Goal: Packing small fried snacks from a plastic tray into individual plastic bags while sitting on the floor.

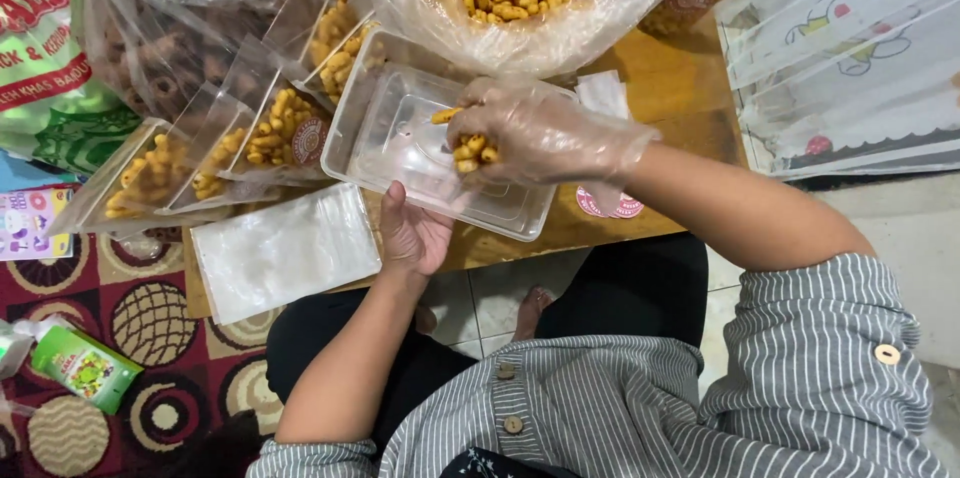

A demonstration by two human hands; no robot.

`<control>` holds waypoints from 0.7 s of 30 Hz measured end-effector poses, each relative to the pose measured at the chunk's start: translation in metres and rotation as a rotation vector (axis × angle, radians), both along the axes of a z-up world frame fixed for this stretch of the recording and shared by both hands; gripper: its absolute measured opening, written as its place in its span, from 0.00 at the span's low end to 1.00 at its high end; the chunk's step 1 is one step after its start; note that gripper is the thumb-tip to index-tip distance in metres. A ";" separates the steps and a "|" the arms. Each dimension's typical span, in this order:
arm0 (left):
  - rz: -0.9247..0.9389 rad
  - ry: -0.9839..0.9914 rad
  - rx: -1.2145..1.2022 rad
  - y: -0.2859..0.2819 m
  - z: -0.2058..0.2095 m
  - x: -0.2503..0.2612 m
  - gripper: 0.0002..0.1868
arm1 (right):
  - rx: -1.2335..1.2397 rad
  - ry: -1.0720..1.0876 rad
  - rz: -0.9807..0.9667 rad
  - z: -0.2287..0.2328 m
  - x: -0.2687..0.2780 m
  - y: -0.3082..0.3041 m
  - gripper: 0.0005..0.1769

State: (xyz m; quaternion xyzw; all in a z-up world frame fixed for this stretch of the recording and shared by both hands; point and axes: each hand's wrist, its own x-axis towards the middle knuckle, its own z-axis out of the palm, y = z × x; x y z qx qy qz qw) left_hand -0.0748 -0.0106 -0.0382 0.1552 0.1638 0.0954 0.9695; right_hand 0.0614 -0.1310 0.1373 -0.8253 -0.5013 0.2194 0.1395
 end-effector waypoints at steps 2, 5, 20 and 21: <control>-0.002 0.006 -0.002 -0.001 -0.008 0.000 0.45 | -0.045 -0.022 0.031 -0.003 -0.002 -0.002 0.25; -0.012 0.011 0.008 0.004 -0.036 -0.001 0.43 | -0.117 -0.047 0.067 0.008 -0.007 -0.001 0.25; -0.049 -0.203 -0.105 0.006 0.002 -0.008 0.44 | 0.366 0.049 -0.098 0.043 0.075 -0.002 0.13; -0.052 -0.209 -0.098 0.006 0.002 -0.007 0.45 | 0.389 0.004 -0.174 0.036 0.093 -0.001 0.15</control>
